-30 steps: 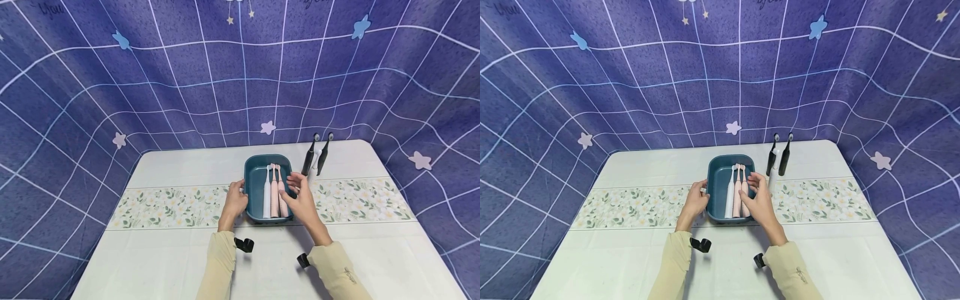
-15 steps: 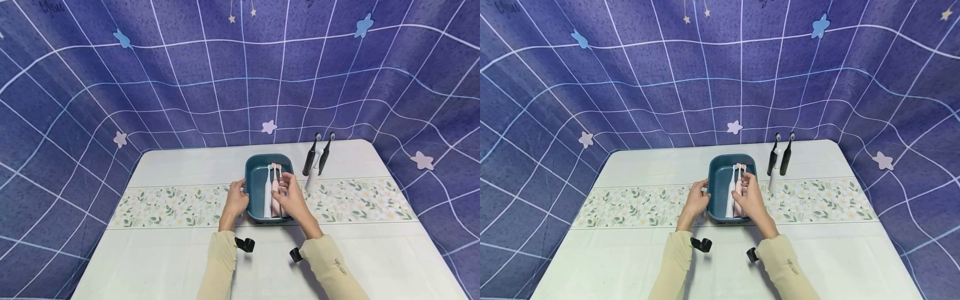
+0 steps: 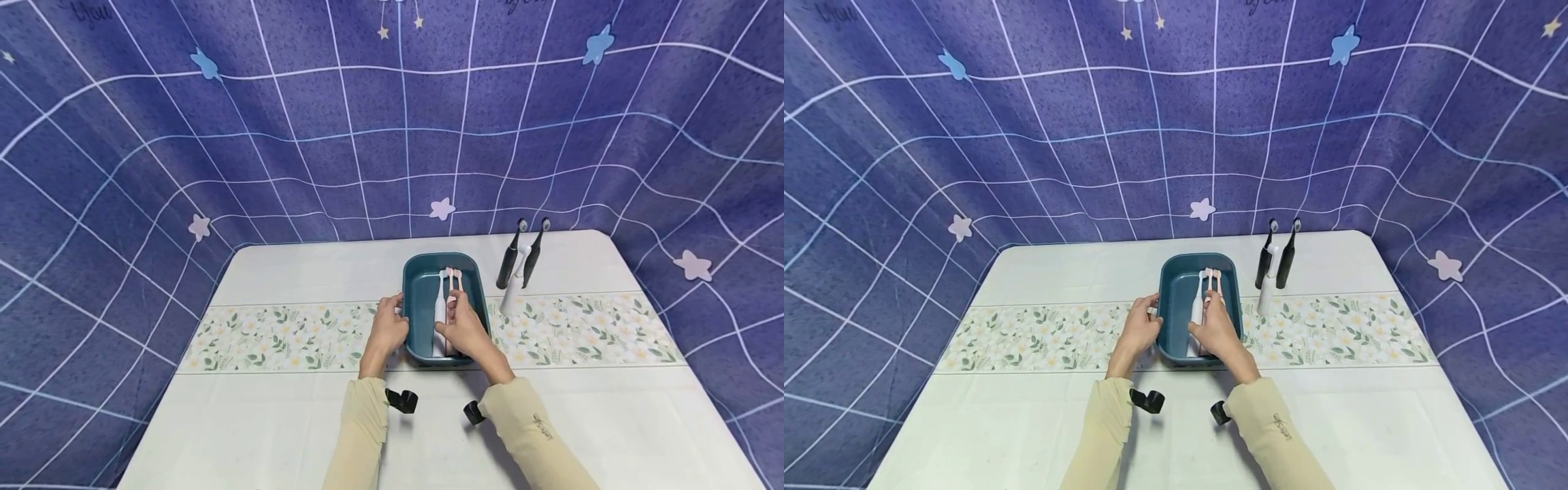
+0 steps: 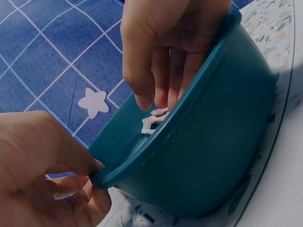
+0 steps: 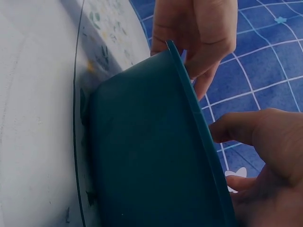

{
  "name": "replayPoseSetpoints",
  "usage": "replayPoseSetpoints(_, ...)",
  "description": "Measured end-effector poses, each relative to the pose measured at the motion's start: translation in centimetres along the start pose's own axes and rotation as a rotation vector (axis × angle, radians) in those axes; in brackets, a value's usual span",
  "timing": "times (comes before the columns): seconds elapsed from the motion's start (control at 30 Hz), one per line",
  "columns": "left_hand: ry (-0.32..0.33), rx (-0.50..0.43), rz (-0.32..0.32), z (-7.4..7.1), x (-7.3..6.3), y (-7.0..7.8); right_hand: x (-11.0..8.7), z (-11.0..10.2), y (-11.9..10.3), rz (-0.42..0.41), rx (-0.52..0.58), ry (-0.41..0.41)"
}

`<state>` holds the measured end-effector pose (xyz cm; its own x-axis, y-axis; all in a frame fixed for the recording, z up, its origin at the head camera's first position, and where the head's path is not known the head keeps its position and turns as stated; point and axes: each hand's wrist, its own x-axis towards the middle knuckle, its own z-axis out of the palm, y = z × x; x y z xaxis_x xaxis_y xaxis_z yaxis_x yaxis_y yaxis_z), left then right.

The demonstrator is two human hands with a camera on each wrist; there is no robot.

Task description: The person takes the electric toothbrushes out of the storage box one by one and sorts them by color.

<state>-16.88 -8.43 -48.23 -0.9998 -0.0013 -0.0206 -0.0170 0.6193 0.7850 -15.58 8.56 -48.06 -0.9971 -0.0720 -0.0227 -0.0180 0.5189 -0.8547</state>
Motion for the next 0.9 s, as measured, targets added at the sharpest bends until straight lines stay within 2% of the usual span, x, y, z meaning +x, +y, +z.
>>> replayPoseSetpoints(0.27,0.006,0.0,0.02,-0.1,-0.1,0.0,0.4,0.8,0.2,-0.043,-0.029,-0.05)
replayPoseSetpoints(0.53,0.006,-0.009,0.016,-0.1,0.0,0.0,0.6,1.1,-0.1,0.001,0.003,-0.059)
replayPoseSetpoints(0.9,0.003,-0.034,0.015,-0.1,-0.1,0.1,0.9,1.6,-0.2,0.033,-0.03,-0.06)
